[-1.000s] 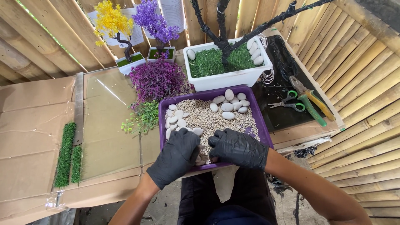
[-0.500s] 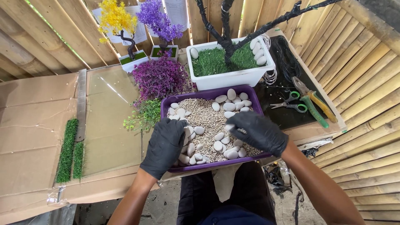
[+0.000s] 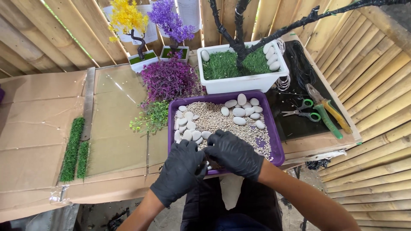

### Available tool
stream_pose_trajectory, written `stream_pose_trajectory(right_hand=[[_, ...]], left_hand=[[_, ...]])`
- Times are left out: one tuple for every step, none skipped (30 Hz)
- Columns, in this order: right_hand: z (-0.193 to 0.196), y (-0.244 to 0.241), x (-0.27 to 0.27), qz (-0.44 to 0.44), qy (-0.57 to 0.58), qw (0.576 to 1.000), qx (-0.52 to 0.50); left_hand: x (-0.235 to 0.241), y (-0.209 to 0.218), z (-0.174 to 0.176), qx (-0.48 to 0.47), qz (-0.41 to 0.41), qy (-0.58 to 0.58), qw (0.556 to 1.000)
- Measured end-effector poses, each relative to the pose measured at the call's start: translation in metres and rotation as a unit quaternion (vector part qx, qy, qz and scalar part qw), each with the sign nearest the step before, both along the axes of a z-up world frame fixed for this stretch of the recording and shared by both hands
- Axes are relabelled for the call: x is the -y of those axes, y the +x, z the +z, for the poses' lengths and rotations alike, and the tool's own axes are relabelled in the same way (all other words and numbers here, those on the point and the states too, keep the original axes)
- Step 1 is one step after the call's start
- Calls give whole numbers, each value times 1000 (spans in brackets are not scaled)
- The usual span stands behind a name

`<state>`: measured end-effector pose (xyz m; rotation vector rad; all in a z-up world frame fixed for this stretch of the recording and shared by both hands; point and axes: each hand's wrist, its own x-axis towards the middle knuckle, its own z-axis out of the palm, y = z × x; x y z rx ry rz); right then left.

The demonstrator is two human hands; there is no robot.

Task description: The person arranges white stones and small pebbles in a purple tray to create a decorative pattern. They use their gloved hands to pick up and place the stones, occasionally adjusting the arrangement to form a border and fill the center area.

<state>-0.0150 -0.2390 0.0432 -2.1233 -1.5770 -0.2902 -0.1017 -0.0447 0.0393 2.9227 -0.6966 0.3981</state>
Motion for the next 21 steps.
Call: stream_pose_trajectory(right_hand=[[-3,0,-4,10,11,1000,21],[-6,0,-8,24,20,999,39],[-6,0,-7,28,21,999,37],[-6,2,-7,63,63,996,9],[-4,3,-7,99,106,989,-19],[-17,4,-6,100,106,989,-19],[-30,5,-5,77,100,992,28],[-42,6,-3,52,93,991,75],[-40,6,-4,51,93,991,76],[-37,7,-5,60,80,992,73],[-36,6,-5,68,67,993,71],[-39,8,-5,69,66,993,70],[-42,9,-6,52,60,994,75],[-44,11,-8,37,56,994,81],[-38,10,-9,38,56,994,81],[-30,10,-11,31,17,997,66],[-23,11,-13,24,-21,998,50],[-19,13,-10,26,-21,998,52],[-16,15,-6,31,-12,999,-30],[-14,16,-3,37,-2,993,-115],[-14,18,3,38,-4,993,-115]], left_hand=[[-3,-2,-6,26,1,-6,1000],[-7,-6,-12,49,4,-14,999],[-9,-9,-16,47,8,-14,999],[-11,-11,-20,64,17,-1,998],[-13,-14,-23,81,25,12,996],[-13,-14,-25,81,26,13,996],[-12,-14,-27,107,34,20,994],[-11,-14,-29,133,40,26,990],[-12,-13,-28,133,40,26,990],[-12,-13,-28,129,41,23,991],[-12,-13,-28,124,42,20,991],[-11,-14,-24,123,42,19,991],[-10,-16,-19,110,47,39,992],[-10,-17,-14,98,52,61,992],[-9,-17,-14,98,53,61,992],[-9,-16,-13,94,55,64,992],[-9,-16,-13,90,56,68,992],[-8,-16,-8,91,58,68,992],[-7,-15,-4,110,46,72,990],[-6,-16,-1,128,35,75,988],[-7,-15,-3,127,37,75,988]])
